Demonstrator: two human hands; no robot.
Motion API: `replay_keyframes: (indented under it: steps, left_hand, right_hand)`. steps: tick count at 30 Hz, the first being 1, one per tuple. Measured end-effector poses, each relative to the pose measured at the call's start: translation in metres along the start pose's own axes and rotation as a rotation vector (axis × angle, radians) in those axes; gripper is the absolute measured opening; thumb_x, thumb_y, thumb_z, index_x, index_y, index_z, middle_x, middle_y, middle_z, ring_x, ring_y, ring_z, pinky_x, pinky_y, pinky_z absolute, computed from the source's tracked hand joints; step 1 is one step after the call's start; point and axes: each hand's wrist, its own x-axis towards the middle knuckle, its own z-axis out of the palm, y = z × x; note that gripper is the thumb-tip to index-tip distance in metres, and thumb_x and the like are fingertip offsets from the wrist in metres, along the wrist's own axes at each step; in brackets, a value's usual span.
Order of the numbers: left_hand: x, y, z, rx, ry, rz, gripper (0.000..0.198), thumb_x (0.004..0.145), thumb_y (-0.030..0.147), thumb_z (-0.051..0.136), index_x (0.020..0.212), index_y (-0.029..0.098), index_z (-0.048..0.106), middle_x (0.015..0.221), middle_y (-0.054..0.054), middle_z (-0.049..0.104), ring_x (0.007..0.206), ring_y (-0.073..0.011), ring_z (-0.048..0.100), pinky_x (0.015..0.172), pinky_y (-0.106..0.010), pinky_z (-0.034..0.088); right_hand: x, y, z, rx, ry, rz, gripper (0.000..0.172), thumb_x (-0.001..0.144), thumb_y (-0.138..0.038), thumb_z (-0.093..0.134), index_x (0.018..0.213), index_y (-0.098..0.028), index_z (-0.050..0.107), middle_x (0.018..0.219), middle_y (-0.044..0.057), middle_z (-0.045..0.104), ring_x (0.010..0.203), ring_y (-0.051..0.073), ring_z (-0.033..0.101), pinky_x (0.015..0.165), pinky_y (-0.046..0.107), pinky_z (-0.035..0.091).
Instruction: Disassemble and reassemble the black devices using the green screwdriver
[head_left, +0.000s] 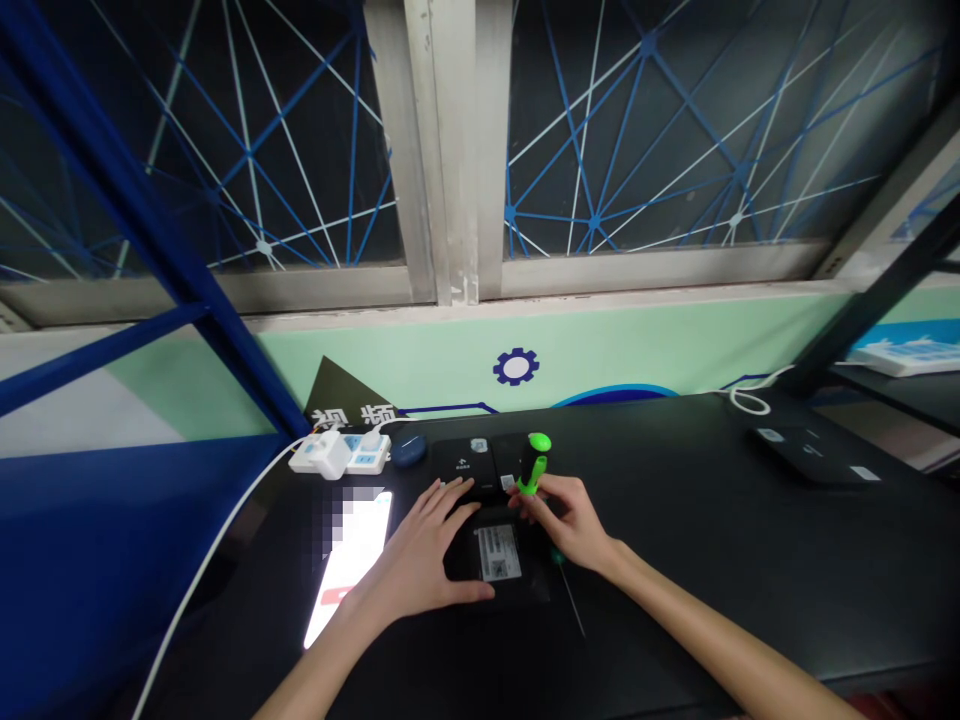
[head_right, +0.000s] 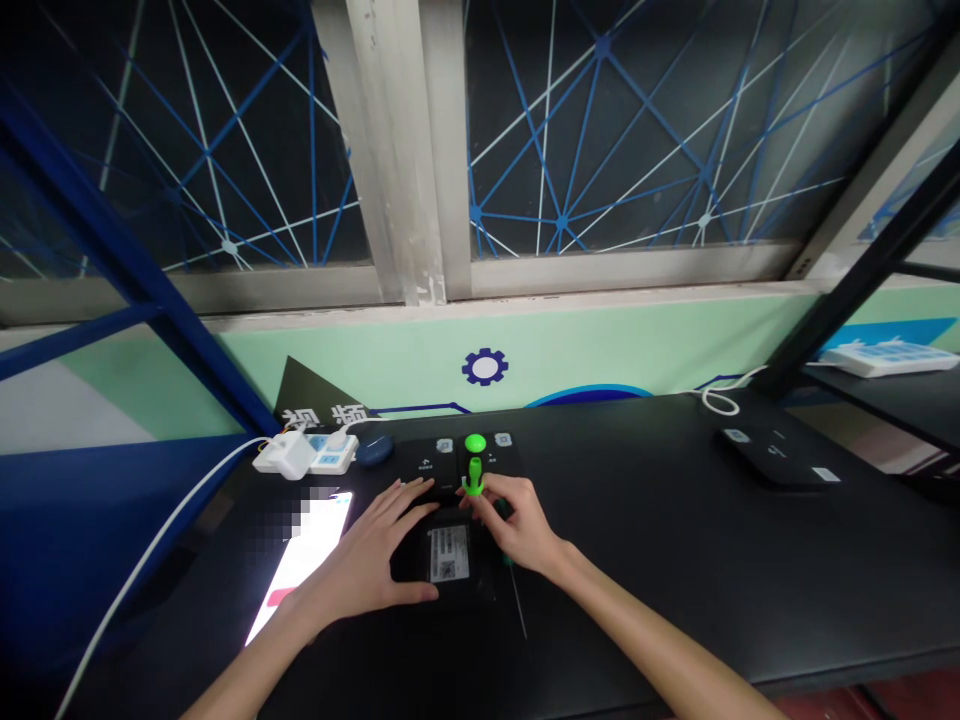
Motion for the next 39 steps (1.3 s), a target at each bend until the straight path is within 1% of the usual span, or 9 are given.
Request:
replay_keyframes:
  steps: [3, 7, 12, 16, 24, 27, 32, 34, 39]
  left_hand:
    - [0.0003, -0.0006, 0.0002, 0.002, 0.003, 0.014, 0.09, 0.073, 0.08, 0.06, 0.145, 0.028, 0.043, 0.161, -0.007, 0.025, 0.146, -0.0359, 0.022, 0.119, -0.056, 0.021]
    - [0.0001, -0.0014, 0.0004, -0.002, -0.006, 0.0, 0.089, 0.073, 0.079, 0.061, 0.145, 0.028, 0.043, 0.161, -0.007, 0.025, 0.147, -0.0369, 0.02, 0.118, -0.057, 0.024]
    - [0.0, -0.0013, 0.0003, -0.009, -0.016, -0.018, 0.089, 0.074, 0.078, 0.062, 0.146, 0.03, 0.041, 0.162, -0.006, 0.023, 0.146, -0.0398, 0.019, 0.115, -0.06, 0.027]
    - [0.0008, -0.0013, 0.0005, 0.0, -0.022, -0.009, 0.089, 0.075, 0.078, 0.06, 0.147, 0.03, 0.04, 0.162, -0.006, 0.022, 0.147, -0.0385, 0.019, 0.117, -0.059, 0.025]
    - [0.0009, -0.0025, 0.0022, -0.004, 0.019, 0.026, 0.087, 0.075, 0.076, 0.062, 0.146, 0.029, 0.042, 0.161, -0.007, 0.025, 0.146, -0.038, 0.023, 0.117, -0.058, 0.025]
    - [0.0012, -0.0022, 0.0014, -0.004, 0.018, 0.015, 0.088, 0.075, 0.076, 0.062, 0.146, 0.029, 0.042, 0.161, -0.007, 0.025, 0.146, -0.0374, 0.022, 0.117, -0.058, 0.025]
    - [0.001, -0.0006, 0.0001, -0.012, 0.009, 0.007, 0.087, 0.074, 0.077, 0.063, 0.145, 0.03, 0.043, 0.16, -0.006, 0.027, 0.146, -0.0372, 0.022, 0.117, -0.058, 0.025]
    - [0.0006, -0.0005, 0.0002, -0.015, 0.014, 0.0, 0.087, 0.074, 0.076, 0.063, 0.145, 0.031, 0.043, 0.16, -0.006, 0.026, 0.146, -0.0377, 0.022, 0.116, -0.058, 0.026]
    - [0.0001, -0.0018, 0.0016, -0.011, 0.012, -0.006, 0.088, 0.073, 0.077, 0.063, 0.145, 0.031, 0.042, 0.161, -0.005, 0.026, 0.146, -0.038, 0.022, 0.116, -0.058, 0.026]
  right_hand:
    - [0.0, -0.0021, -0.0014, 0.04, -0.023, -0.004, 0.023, 0.098, -0.029, 0.053, 0.091, -0.016, 0.071, 0.073, 0.004, 0.069, 0.063, 0.015, 0.064, 0.064, 0.026, 0.049]
    - [0.0009, -0.0024, -0.0008, 0.047, -0.005, -0.007, 0.022, 0.097, -0.03, 0.055, 0.092, -0.016, 0.071, 0.073, 0.004, 0.07, 0.062, 0.015, 0.064, 0.063, 0.025, 0.049]
    - [0.0021, -0.0005, 0.0004, -0.016, 0.046, 0.019, 0.024, 0.095, -0.034, 0.059, 0.083, -0.016, 0.071, 0.064, 0.002, 0.067, 0.056, 0.014, 0.06, 0.058, 0.024, 0.046]
    - [0.0023, 0.0018, 0.0016, -0.067, 0.08, 0.014, 0.03, 0.091, -0.04, 0.064, 0.073, -0.017, 0.067, 0.059, 0.001, 0.063, 0.054, 0.014, 0.056, 0.056, 0.024, 0.044]
    - [0.0007, 0.0052, 0.0021, -0.061, 0.099, 0.013, 0.029, 0.091, -0.038, 0.064, 0.071, -0.017, 0.066, 0.06, 0.001, 0.063, 0.055, 0.014, 0.058, 0.058, 0.025, 0.045]
    - [0.0007, 0.0041, 0.0003, -0.026, 0.069, 0.032, 0.026, 0.092, -0.038, 0.063, 0.078, -0.017, 0.069, 0.062, 0.002, 0.064, 0.056, 0.015, 0.059, 0.058, 0.025, 0.046]
    - [-0.0002, -0.0009, -0.0003, 0.13, -0.005, 0.079, 0.032, 0.099, -0.04, 0.049, 0.104, -0.017, 0.071, 0.082, 0.006, 0.071, 0.062, 0.015, 0.064, 0.055, 0.024, 0.052]
    - [-0.0005, -0.0016, 0.0007, 0.157, -0.016, 0.086, 0.033, 0.099, -0.041, 0.049, 0.104, -0.018, 0.071, 0.084, 0.006, 0.072, 0.062, 0.014, 0.064, 0.055, 0.023, 0.053]
    - [-0.0005, 0.0021, 0.0039, 0.187, 0.0, 0.108, 0.032, 0.098, -0.042, 0.052, 0.098, -0.017, 0.072, 0.077, 0.006, 0.07, 0.061, 0.014, 0.064, 0.056, 0.023, 0.053]
